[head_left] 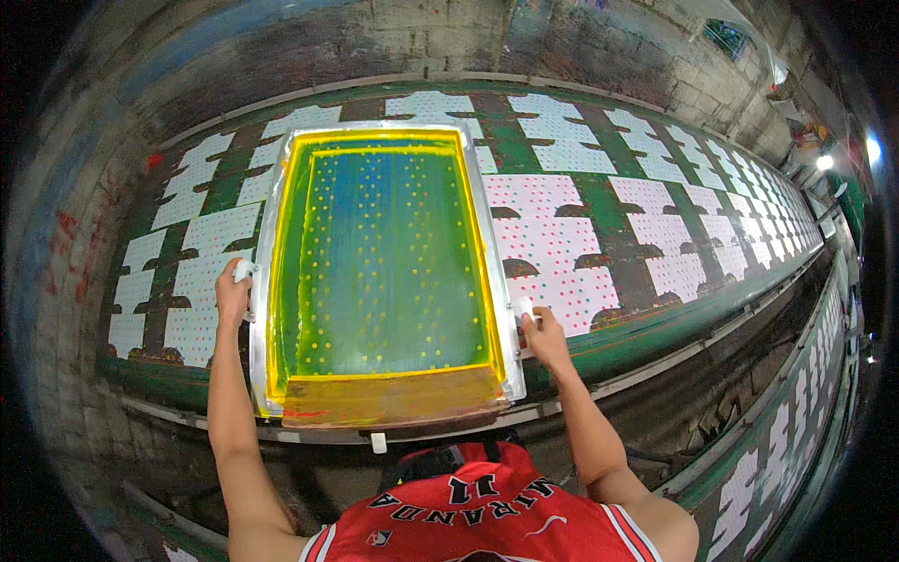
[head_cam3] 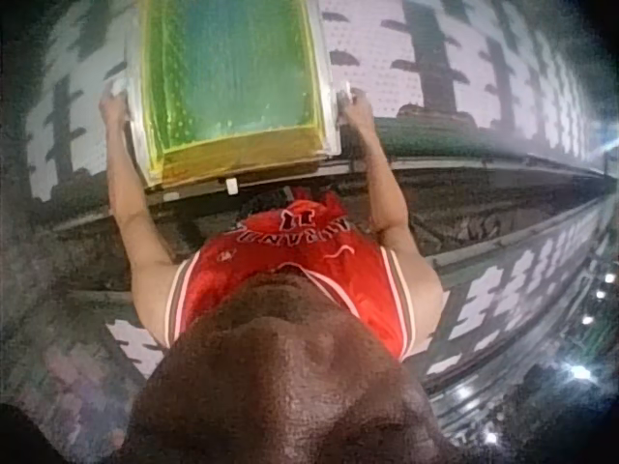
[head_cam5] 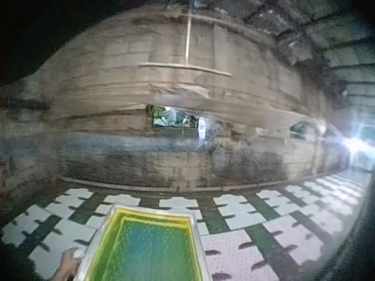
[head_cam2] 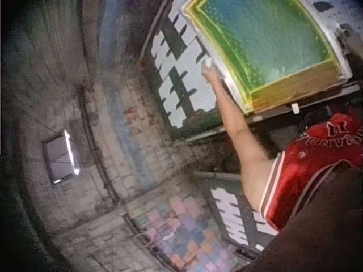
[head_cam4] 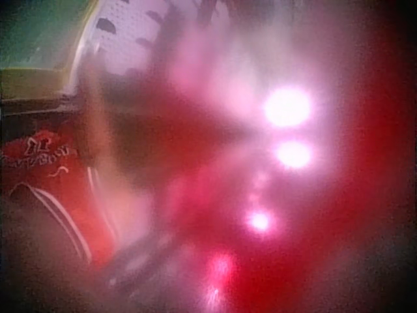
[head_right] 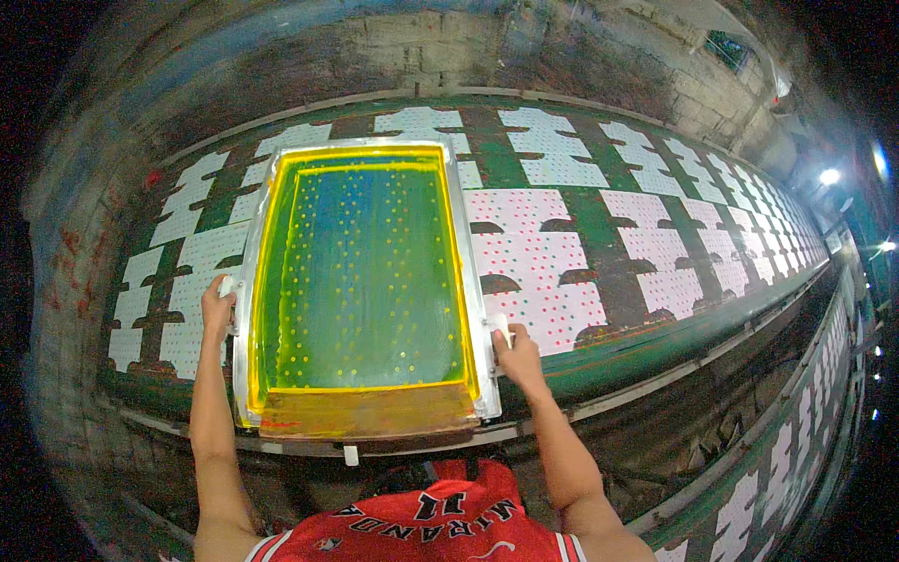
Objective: The person performs screen printing on a flat surface using a yellow-framed screen and a squeegee. They repeatedly pull the squeegee across the screen to transfer green ink through the mesh onto the surface below, then lift and reposition the screen to continue the process.
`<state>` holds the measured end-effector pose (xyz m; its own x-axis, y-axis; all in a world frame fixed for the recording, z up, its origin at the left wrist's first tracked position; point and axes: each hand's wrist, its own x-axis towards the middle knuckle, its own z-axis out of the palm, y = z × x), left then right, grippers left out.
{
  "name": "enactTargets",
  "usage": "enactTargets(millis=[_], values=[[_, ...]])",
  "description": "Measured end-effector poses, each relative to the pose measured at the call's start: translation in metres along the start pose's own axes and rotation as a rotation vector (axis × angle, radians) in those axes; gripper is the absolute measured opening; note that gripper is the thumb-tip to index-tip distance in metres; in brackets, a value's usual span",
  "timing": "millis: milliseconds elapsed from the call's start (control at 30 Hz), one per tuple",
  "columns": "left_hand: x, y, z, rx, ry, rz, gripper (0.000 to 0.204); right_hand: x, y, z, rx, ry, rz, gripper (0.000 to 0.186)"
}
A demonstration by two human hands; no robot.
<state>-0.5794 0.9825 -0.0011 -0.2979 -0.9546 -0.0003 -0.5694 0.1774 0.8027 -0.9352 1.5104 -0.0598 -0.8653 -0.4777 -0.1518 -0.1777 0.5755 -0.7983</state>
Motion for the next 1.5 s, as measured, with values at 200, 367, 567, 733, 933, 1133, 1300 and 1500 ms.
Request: enactTargets(millis=[200,367,567,733,933,1133,1300,1500], values=[[-0.046,0.046,0.129,-0.023,0.092,0.172,0.053,0.062,0.063,-0.125,-0.015,0.105,-0.035,0.048],[-0.105,0.081,0.238,-0.116,0.042,0.075,0.053,0.105,0.134,-0.21,-0.092,0.197,0.0,0.042],[-0.17,0.107,0.309,-0.164,0.017,0.061,0.052,0.111,0.196,-0.269,0.007,0.135,0.1,0.039],[-0.186,0.11,0.335,-0.144,0.041,0.082,0.055,0.116,0.216,-0.292,0.068,0.063,0.168,0.036],[-0.203,0.131,0.349,-0.113,0.073,0.112,0.055,0.127,0.232,-0.312,0.029,0.047,0.175,0.041],[-0.213,0.138,0.369,-0.043,0.088,0.131,0.056,0.133,0.248,-0.325,0.06,0.045,0.172,0.042],[-0.214,0.134,0.387,-0.048,0.037,0.059,0.058,0.137,0.255,-0.336,-0.019,0.051,0.184,0.042],[-0.224,0.147,0.39,0.04,0.109,0.14,0.056,0.14,0.266,-0.342,0.051,0.026,0.146,0.04]])
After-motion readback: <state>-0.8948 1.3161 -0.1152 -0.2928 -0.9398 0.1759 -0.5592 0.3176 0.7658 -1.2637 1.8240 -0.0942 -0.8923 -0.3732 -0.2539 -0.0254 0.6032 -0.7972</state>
